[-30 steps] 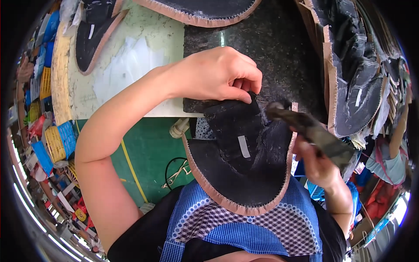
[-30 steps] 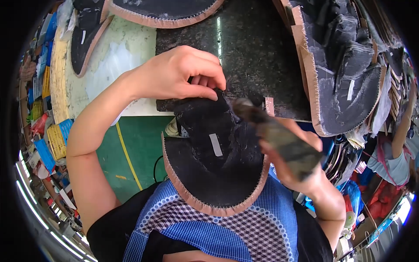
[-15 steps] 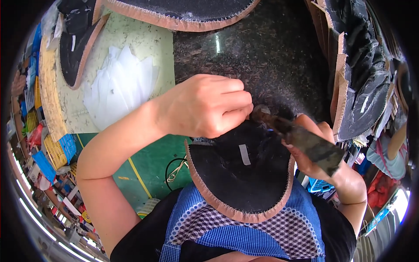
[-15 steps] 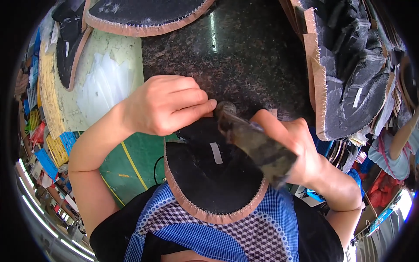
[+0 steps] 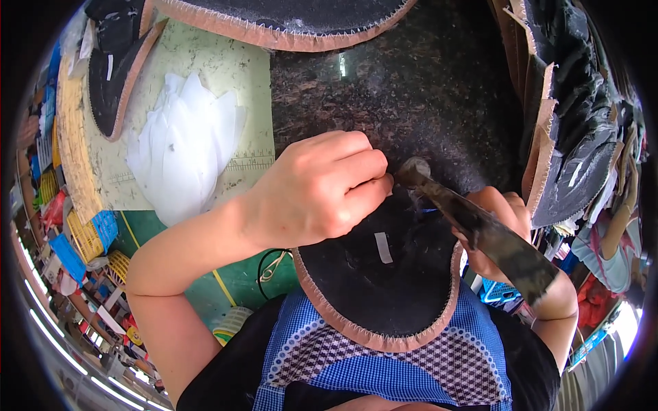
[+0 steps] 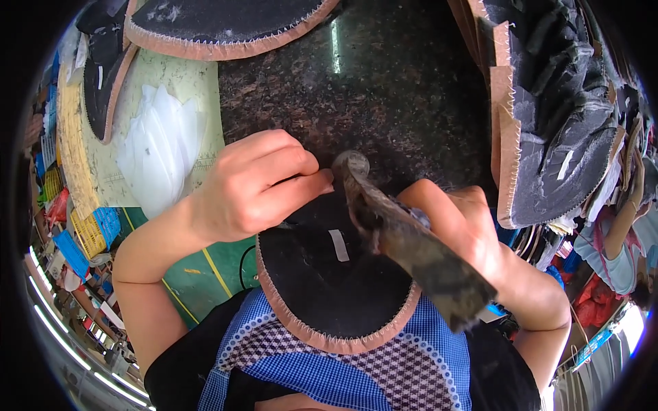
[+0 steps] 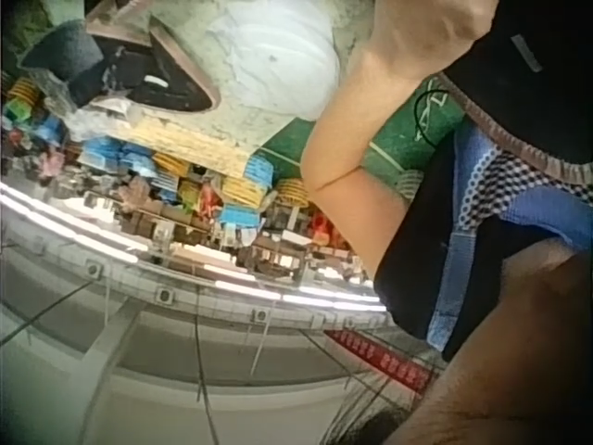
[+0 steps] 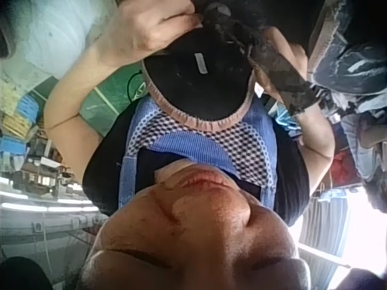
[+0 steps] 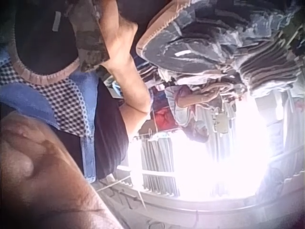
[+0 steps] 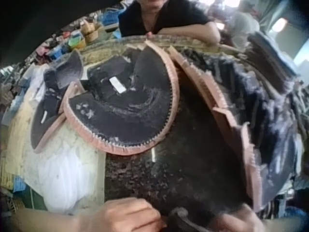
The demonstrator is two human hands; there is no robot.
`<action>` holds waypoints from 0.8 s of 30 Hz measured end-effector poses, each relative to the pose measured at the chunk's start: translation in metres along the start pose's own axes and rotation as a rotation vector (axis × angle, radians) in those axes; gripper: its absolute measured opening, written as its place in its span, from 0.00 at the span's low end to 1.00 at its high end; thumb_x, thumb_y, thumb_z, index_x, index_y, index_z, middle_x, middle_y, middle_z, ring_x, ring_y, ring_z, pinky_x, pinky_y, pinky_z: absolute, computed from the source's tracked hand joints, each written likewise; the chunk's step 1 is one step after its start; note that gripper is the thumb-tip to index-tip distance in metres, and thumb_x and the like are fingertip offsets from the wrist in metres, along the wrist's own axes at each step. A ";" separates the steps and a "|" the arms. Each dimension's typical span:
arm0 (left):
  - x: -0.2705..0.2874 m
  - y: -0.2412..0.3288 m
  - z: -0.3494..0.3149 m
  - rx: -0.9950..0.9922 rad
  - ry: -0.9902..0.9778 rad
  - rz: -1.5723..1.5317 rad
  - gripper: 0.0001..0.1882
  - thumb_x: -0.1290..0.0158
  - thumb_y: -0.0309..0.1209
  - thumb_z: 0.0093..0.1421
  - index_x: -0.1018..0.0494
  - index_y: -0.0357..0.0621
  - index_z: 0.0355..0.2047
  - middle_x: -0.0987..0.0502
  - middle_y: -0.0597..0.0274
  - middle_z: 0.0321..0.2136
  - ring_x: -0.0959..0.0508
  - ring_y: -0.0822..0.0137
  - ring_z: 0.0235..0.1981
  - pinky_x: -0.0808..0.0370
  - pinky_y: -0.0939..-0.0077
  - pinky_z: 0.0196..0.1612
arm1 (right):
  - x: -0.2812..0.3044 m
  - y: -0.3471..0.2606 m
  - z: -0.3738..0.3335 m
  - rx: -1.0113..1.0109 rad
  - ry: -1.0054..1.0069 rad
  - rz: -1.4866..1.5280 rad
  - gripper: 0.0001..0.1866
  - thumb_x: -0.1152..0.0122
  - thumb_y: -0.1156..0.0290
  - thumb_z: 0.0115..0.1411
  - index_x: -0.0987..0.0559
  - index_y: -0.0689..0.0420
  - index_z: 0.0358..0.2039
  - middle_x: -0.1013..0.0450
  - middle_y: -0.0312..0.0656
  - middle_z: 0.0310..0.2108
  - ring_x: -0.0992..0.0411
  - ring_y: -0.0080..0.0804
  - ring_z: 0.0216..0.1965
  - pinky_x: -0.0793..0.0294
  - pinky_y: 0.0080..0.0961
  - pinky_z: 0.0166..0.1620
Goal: Hammering and assembling shoe upper components onto a base at a factory workbench.
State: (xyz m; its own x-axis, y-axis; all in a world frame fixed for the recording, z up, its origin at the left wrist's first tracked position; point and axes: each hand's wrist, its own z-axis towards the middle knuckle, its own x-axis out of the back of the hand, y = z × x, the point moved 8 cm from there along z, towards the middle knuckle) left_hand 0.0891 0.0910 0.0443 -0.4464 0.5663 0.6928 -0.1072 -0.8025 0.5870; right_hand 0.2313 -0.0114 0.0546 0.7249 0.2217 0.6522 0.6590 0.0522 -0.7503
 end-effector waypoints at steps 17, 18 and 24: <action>0.000 0.023 -0.005 0.162 -0.009 0.165 0.13 0.36 0.22 0.41 0.19 0.35 0.31 0.24 0.62 0.30 0.23 0.62 0.32 0.23 0.72 0.31 | 0.002 -0.007 0.014 0.125 -0.040 0.031 0.20 0.28 0.66 0.44 0.25 0.63 0.33 0.28 0.42 0.21 0.26 0.41 0.17 0.28 0.32 0.22; 0.005 0.021 -0.005 0.164 -0.008 0.166 0.13 0.36 0.22 0.41 0.19 0.35 0.31 0.24 0.62 0.30 0.23 0.62 0.32 0.23 0.72 0.31 | -0.005 -0.002 0.012 0.198 0.014 0.042 0.14 0.28 0.70 0.52 0.25 0.62 0.32 0.30 0.42 0.17 0.26 0.38 0.16 0.28 0.32 0.20; 0.003 0.005 -0.010 0.195 0.046 0.010 0.11 0.32 0.23 0.44 0.19 0.39 0.30 0.24 0.64 0.28 0.23 0.62 0.31 0.25 0.71 0.30 | -0.001 -0.003 0.017 0.112 -0.093 0.008 0.11 0.35 0.70 0.54 0.24 0.64 0.34 0.28 0.44 0.24 0.26 0.43 0.17 0.27 0.32 0.23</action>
State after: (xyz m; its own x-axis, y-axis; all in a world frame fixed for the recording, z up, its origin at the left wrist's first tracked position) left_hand 0.0780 0.0872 0.0454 -0.4869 0.5456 0.6821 0.0701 -0.7540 0.6531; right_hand 0.2251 0.0047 0.0542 0.7050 0.3119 0.6369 0.6229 0.1568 -0.7664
